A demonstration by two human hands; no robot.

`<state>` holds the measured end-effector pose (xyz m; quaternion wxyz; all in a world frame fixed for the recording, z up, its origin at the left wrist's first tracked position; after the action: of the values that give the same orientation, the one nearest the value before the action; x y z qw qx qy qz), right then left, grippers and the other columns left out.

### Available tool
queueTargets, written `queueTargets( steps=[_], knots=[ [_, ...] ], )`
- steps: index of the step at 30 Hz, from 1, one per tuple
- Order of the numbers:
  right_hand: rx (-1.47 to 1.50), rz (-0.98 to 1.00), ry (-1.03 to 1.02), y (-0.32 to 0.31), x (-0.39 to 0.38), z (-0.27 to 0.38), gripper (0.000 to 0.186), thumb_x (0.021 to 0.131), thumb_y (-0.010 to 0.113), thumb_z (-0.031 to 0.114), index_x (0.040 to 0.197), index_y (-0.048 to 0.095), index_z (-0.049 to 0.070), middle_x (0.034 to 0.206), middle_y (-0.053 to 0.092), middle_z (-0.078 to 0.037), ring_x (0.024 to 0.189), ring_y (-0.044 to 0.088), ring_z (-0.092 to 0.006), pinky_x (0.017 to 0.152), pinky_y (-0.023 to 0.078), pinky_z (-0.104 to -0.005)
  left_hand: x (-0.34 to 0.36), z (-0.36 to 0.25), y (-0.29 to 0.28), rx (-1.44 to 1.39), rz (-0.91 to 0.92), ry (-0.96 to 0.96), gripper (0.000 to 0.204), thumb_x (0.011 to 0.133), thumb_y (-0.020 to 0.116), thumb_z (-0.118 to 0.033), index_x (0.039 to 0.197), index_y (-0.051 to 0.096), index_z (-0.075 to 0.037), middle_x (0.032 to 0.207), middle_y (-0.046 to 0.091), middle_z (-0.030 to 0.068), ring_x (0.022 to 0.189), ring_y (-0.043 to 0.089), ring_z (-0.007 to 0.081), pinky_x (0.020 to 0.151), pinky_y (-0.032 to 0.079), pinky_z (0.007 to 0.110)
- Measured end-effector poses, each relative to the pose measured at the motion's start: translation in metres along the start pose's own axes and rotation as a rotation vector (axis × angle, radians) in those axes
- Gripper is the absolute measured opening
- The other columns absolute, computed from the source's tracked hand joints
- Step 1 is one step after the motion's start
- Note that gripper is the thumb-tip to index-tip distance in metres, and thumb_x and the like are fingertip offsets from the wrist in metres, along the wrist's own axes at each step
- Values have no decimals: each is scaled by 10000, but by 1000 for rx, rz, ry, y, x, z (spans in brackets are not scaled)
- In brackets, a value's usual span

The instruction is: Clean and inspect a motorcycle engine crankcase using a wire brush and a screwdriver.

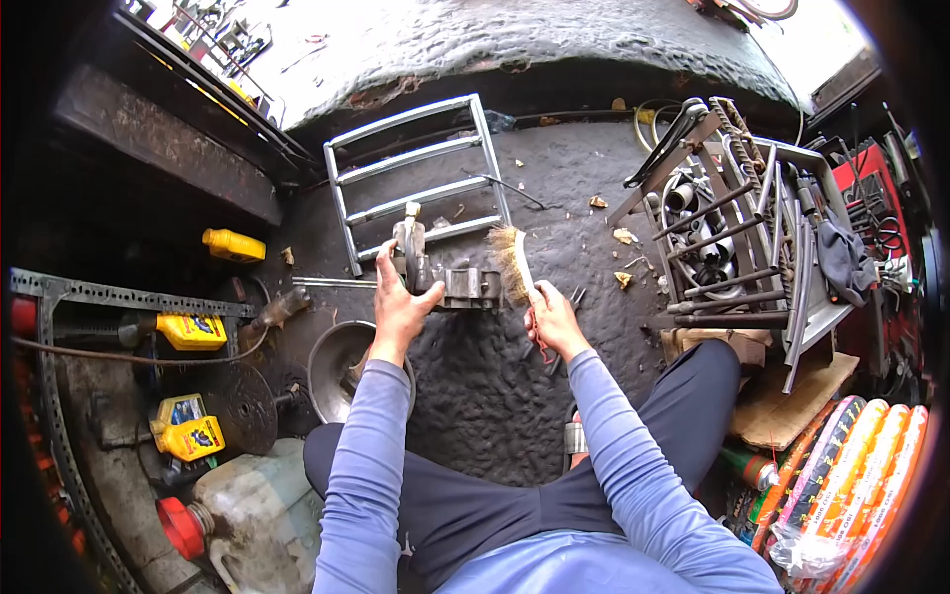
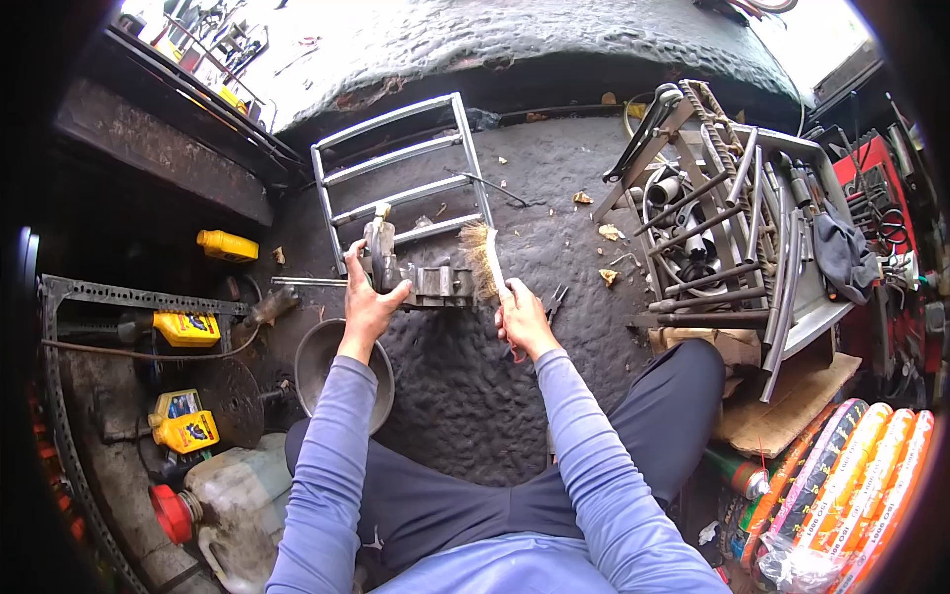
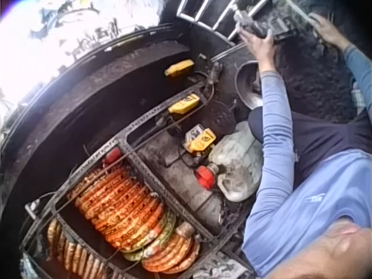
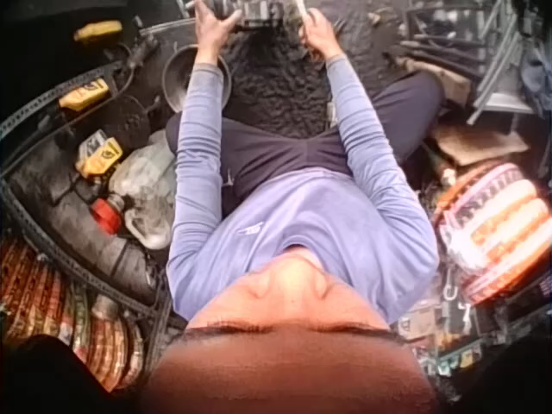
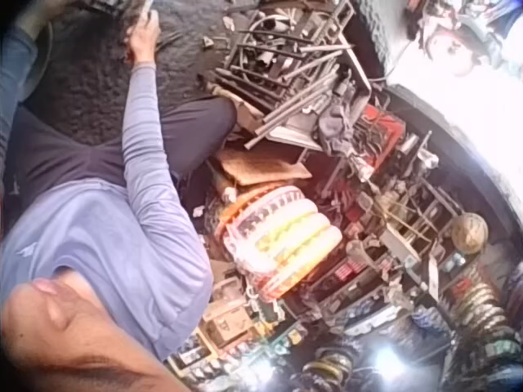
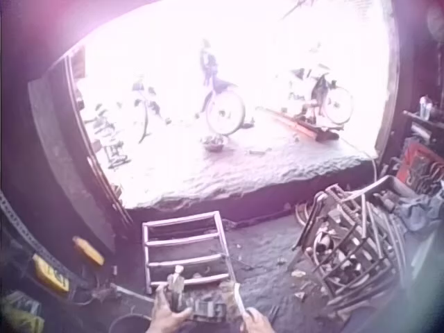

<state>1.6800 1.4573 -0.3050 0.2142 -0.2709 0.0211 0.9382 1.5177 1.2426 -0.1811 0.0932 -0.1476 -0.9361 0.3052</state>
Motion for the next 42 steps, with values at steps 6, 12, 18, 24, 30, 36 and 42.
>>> queueTargets(
  steps=[6,12,18,24,30,36,42],
  knots=[
    [95,-52,92,9,19,-12,288,1014,487,266,1044,568,-9,738,603,-82,520,576,-136,464,491,-322,-2,0,0,24,-20,31,880,672,823,-176,1381,303,-163,1303,508,212,1221,509,378,1025,403,430],
    [186,65,13,12,51,-15,308,995,552,296,1046,532,-7,810,584,-61,520,537,-133,467,477,-293,-1,0,2,21,-22,46,884,673,823,-177,1386,302,-163,1299,511,212,1217,511,376,1027,401,428],
    [263,68,-114,11,61,-23,302,979,578,276,1085,544,-4,852,607,-37,537,537,-145,510,507,-298,4,-8,11,-10,-7,41,872,676,816,-179,1384,307,-159,1279,523,192,1196,526,359,1024,407,425],
    [-164,-127,-105,31,12,15,291,952,604,287,963,558,0,723,648,-117,545,643,-188,501,510,-349,-1,8,-1,-1,5,-19,887,663,821,-182,1379,299,-157,1325,487,238,1212,512,417,1008,426,456],
    [-282,-353,-343,26,31,51,218,907,613,186,902,536,-17,783,623,-292,811,608,-492,673,485,-510,-2,-11,9,-1,-18,60,876,655,821,-171,1367,312,-138,1318,493,236,1213,513,414,1011,422,453],
    [-281,-424,-326,38,2,48,209,901,590,190,865,569,-14,803,636,-287,821,627,-469,702,493,-522,-11,-22,7,0,-57,71,848,651,807,-146,1355,335,-124,1295,494,238,1196,513,417,1011,415,464],
    [-562,-394,-277,32,16,61,227,885,601,222,898,577,-3,837,652,-286,840,641,-466,750,512,-525,-14,-31,16,57,-99,74,863,656,807,-128,1370,323,-106,1316,474,231,1235,481,402,1037,395,453]
  ],
)
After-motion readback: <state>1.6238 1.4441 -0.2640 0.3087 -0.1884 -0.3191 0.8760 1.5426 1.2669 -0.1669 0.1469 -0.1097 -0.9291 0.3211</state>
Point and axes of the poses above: each hand's wrist, its own x-axis towards the middle knuckle, its own y-axis out of the palm, z = x × y, the point moved 9 cm from there along x, towards the middle knuckle
